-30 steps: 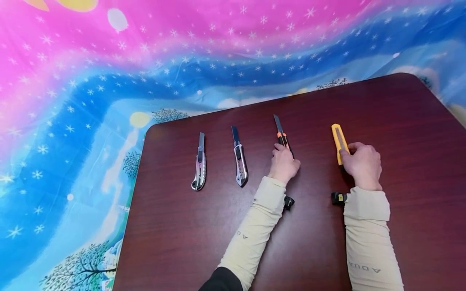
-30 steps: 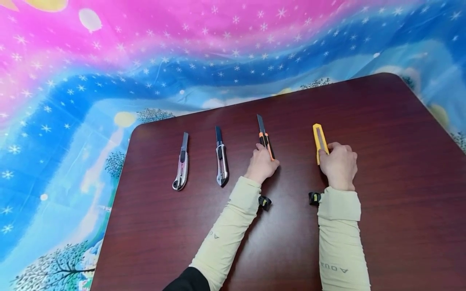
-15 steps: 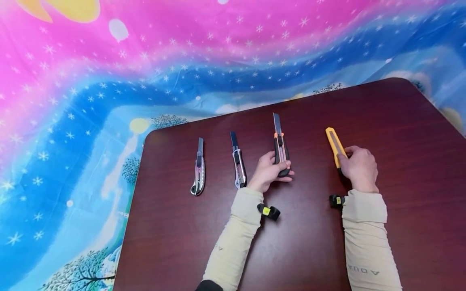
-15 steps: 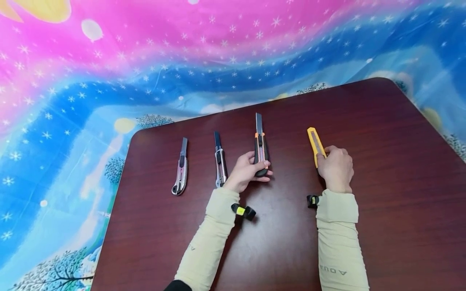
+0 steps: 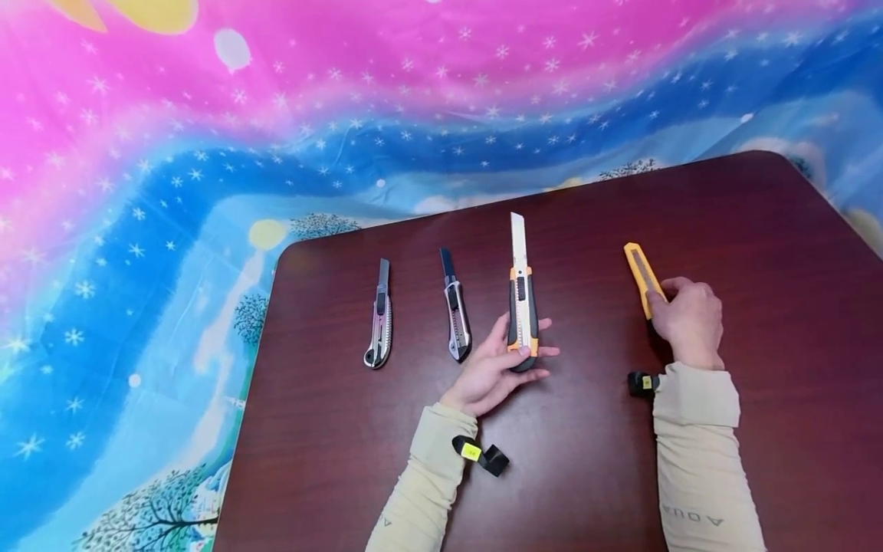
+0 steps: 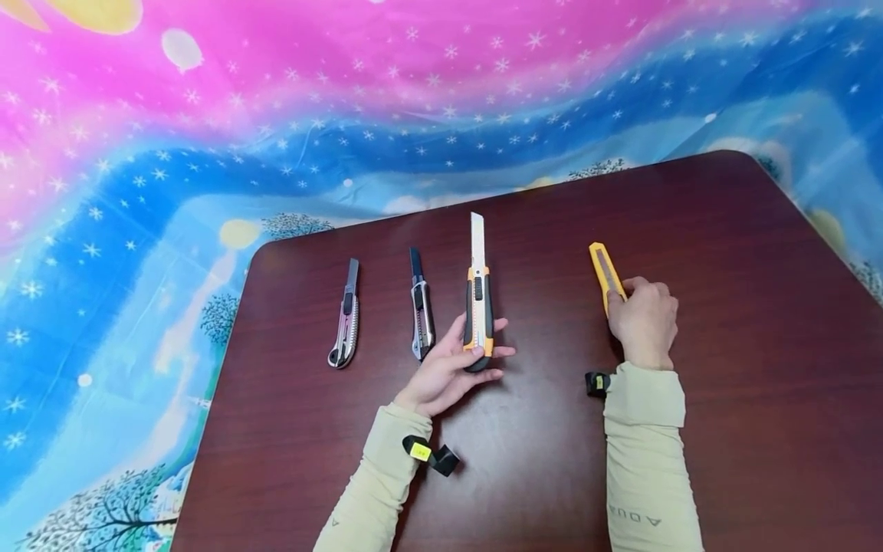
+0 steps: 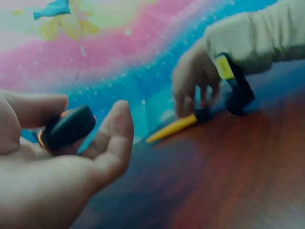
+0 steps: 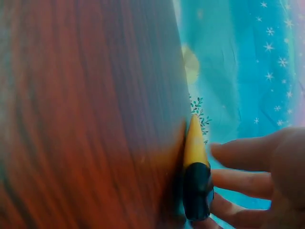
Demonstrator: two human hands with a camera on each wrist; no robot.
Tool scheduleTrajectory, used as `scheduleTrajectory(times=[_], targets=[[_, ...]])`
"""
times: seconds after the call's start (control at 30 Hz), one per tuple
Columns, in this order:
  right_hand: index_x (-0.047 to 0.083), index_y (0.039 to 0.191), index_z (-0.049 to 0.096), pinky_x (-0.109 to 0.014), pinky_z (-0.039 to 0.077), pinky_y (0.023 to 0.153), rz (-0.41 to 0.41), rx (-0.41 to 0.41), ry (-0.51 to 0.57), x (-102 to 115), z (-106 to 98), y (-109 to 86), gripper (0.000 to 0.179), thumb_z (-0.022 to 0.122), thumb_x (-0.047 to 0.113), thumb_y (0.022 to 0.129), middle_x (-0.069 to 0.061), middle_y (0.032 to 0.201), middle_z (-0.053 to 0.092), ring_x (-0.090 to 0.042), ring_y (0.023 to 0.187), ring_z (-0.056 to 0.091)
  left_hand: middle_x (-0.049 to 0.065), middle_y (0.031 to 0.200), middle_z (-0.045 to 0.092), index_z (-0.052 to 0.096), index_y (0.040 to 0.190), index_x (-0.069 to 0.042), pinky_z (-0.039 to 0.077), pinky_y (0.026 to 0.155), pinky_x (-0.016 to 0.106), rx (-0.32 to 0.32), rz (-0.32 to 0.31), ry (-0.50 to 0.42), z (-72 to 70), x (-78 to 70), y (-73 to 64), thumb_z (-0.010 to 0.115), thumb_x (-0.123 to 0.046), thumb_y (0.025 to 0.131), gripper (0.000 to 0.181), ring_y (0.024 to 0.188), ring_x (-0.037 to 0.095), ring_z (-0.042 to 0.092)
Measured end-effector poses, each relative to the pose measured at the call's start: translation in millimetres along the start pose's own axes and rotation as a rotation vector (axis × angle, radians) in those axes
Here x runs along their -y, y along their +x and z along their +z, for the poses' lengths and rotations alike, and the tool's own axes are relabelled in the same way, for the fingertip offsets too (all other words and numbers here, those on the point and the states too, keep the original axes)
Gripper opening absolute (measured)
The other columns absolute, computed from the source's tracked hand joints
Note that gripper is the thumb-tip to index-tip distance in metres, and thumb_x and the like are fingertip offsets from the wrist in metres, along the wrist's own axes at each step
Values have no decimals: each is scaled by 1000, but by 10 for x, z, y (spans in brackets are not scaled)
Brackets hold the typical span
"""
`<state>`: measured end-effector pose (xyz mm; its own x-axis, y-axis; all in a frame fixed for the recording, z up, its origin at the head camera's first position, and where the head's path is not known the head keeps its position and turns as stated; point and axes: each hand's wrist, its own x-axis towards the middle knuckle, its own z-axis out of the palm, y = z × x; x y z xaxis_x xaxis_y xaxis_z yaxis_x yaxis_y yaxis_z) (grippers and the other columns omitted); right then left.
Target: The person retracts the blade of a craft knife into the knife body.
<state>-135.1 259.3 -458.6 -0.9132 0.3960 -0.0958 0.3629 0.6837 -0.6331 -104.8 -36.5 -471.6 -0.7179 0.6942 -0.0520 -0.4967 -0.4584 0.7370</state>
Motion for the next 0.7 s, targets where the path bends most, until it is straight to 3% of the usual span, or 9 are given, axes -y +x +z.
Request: scheduleTrajectory(times=[0.1, 0.17, 0.2, 0.27, 0.33, 0.4, 0.5, 0.6, 0.7], targets=[[-1, 125, 61, -41, 48, 77, -14, -68, 180, 87, 29, -32, 44, 54, 31, 96, -18, 111, 61, -35, 101, 52, 14, 162, 13, 19, 150, -32, 53, 91, 30, 59, 18, -28, -33, 85, -26, 30, 11, 99, 68, 118, 20, 59], [1, 123, 63, -25, 51, 77, -40, -13, 487, 185, 48, -63, 40, 59, 30, 95, -6, 104, 66, -22, 95, 57, 14, 163, 10, 17, 151, -32, 54, 93, 29, 99, 25, -52, -55, 131, -35, 29, 14, 97, 72, 120, 21, 58], [1, 125, 61, -19, 52, 75, -54, 59, 669, 241, 68, -79, 41, 60, 29, 95, -2, 102, 67, -16, 92, 60, 14, 163, 9, 16, 152, -31, 54, 95, 29, 115, 29, -65, -65, 150, -38, 28, 16, 96, 74, 121, 21, 58], [1, 129, 54, -14, 55, 76, -48, 279, 979, 367, 122, -121, 44, 58, 31, 97, 7, 103, 66, -7, 91, 62, 15, 163, 9, 15, 153, -30, 53, 98, 30, 143, 36, -90, -83, 179, -39, 27, 18, 94, 77, 125, 25, 56], [-3, 136, 43, -20, 56, 89, -41, 553, 1176, 497, 210, -167, 51, 53, 31, 99, 2, 113, 66, -9, 103, 64, 16, 162, 11, 15, 153, -28, 52, 101, 32, 163, 45, -108, -95, 199, -38, 27, 20, 93, 78, 129, 30, 52], [-5, 142, 33, -24, 52, 98, -55, 789, 1197, 629, 319, -213, 59, 44, 36, 102, -3, 124, 63, -13, 114, 61, 17, 162, 14, 15, 154, -27, 51, 103, 34, 180, 47, -127, -104, 213, -36, 27, 21, 92, 80, 134, 36, 46], [-7, 146, 28, -32, 47, 108, -60, 1024, 1187, 791, 466, -285, 65, 37, 40, 103, -10, 135, 58, -22, 126, 55, 16, 161, 19, 14, 155, -28, 51, 103, 36, 211, 25, -144, -105, 227, -31, 28, 22, 90, 82, 138, 39, 39], [-6, 142, 38, -36, 45, 110, -47, 1130, 1202, 877, 556, -336, 60, 38, 40, 104, -14, 136, 59, -28, 129, 53, 13, 160, 22, 15, 155, -27, 51, 103, 35, 229, 0, -143, -108, 236, -31, 30, 21, 91, 82, 138, 37, 39], [-4, 136, 48, -35, 48, 107, -27, 1151, 1199, 897, 593, -343, 56, 40, 40, 103, -13, 128, 64, -29, 123, 58, 12, 160, 24, 16, 155, -24, 51, 104, 35, 226, -5, -118, -116, 242, -29, 33, 20, 91, 80, 137, 34, 42]])
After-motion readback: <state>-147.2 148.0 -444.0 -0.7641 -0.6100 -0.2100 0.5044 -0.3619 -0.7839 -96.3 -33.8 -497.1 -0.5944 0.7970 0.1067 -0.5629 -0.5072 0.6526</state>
